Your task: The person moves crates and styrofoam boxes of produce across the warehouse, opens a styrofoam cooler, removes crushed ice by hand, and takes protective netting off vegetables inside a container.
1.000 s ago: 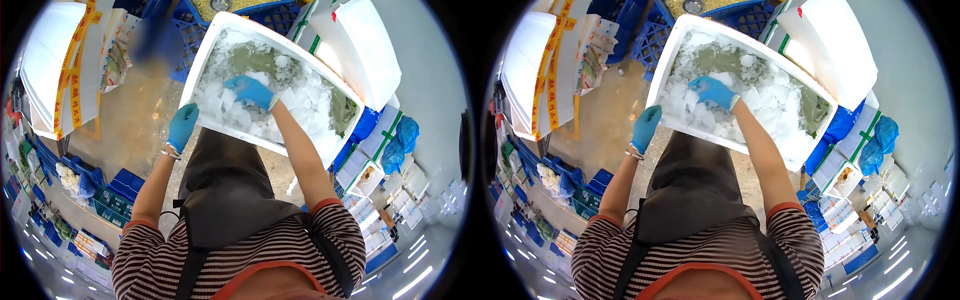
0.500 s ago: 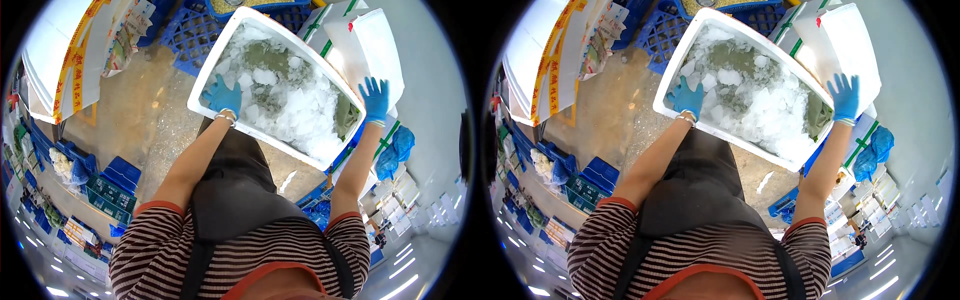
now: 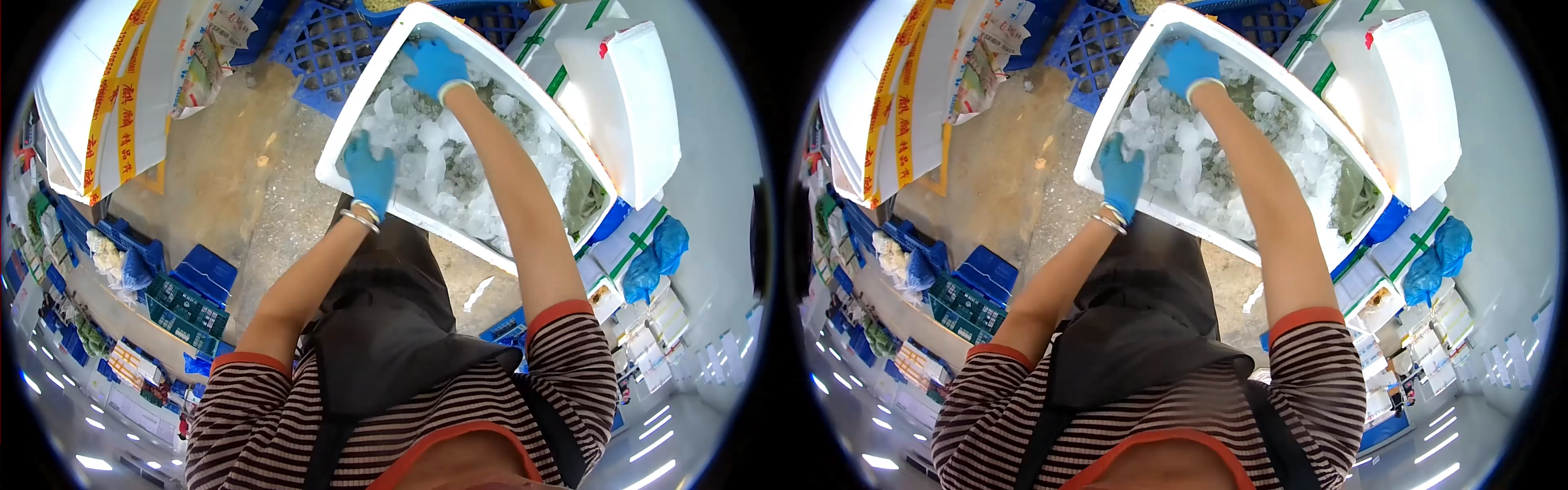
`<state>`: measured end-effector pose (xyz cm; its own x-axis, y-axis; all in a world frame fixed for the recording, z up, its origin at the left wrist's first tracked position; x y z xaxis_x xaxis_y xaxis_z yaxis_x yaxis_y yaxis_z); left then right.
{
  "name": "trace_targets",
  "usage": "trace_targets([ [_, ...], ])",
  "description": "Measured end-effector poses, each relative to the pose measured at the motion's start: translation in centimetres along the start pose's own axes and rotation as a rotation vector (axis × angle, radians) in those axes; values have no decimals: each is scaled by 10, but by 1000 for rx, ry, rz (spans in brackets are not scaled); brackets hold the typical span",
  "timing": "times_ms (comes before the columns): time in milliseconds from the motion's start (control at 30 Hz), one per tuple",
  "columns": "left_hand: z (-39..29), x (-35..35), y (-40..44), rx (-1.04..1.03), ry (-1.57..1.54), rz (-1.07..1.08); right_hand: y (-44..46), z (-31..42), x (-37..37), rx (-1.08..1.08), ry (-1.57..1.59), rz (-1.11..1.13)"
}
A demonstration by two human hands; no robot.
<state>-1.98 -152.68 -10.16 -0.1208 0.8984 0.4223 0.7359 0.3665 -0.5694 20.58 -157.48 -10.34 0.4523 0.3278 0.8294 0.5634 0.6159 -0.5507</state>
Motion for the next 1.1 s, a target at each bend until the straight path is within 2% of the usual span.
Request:
trace_targets([
  [33, 10, 9, 7, 35, -104, -52, -10, -2, -22, 64, 76, 105],
  [67, 0, 10, 7, 80, 61, -79, -26, -7, -43, 124, 151, 210],
  [100, -8, 7, 2, 151, 173, -112, -59, 0, -60, 151, 127, 443],
  [133, -17, 2, -2, 223, 281, -147, -89, -2, -57, 181, 66, 263],
  [200, -30, 9, 3, 308, 427, -295, -113, -4, -33, 297, 59, 119],
  [233, -22, 5, 9, 350, 360, -255, -122, 0, -25, 349, 75, 58],
  [300, -12, -1, 21, 429, 240, -167, -92, -7, 10, 295, 323, -18],
  [333, -23, -3, 21, 386, 248, -149, -66, -9, 26, 268, 446, -64],
  [400, -37, -53, 26, 99, 94, -19, 8, -17, 13, 190, 298, -113],
  [433, -50, -78, 21, -46, 18, 51, 17, -8, 0, 200, 191, -180],
  [467, -75, -78, 5, -13, 155, 50, 24, 1, -16, 209, 80, -247],
  [533, -85, -80, -1, -156, 96, 113, 15, 18, -12, 198, -41, -302],
  [600, -89, -59, -22, -271, 92, 135, -9, 16, -35, 101, -15, 235],
  [633, -83, -36, -29, -290, 151, 40, -33, 17, -42, 161, 14, 328],
  [667, -55, -17, -26, -198, 15, 8, -64, 11, -57, 220, 44, 425],
  [700, -27, 0, -24, -101, -124, -28, -88, -1, -58, 276, 173, 233],
  [733, -7, 9, -19, 23, -417, 27, -105, -12, -65, 262, 299, 220],
  [767, 8, 8, -18, 153, -708, 86, -103, -13, -61, 228, 276, 295],
  [800, 16, 7, -10, 142, -868, 55, -103, -14, -46, 188, 259, 373],
  [833, 34, -2, 3, 222, -837, 39, -100, -17, -34, 144, 241, 441],
  [900, 73, -21, 24, 383, -773, 0, -56, -4, -5, 128, 278, 146],
  [933, 68, -8, 23, 451, -476, -147, -33, 4, -3, 146, 281, 15],
  [1000, 81, -8, 28, 395, -424, -369, -5, 41, -16, 181, 224, -16],
  [1067, 57, 8, 16, 326, -274, -546, -29, 71, -17, 140, 65, -280],
  [1100, 49, 7, 20, 326, -263, -434, -43, 79, -18, 168, 72, -269],
])
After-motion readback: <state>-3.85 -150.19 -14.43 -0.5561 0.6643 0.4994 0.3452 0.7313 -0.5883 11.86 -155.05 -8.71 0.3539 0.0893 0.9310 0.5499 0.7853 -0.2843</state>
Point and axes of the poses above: each hand's wrist, its own y-axis towards the middle knuckle, its own x-axis out of the back of the hand, z = x × y, the point moved 10 cm from there along y, towards the middle knuckle, and after that the axes turned 14 degrees about z, right-handed, at the moved point
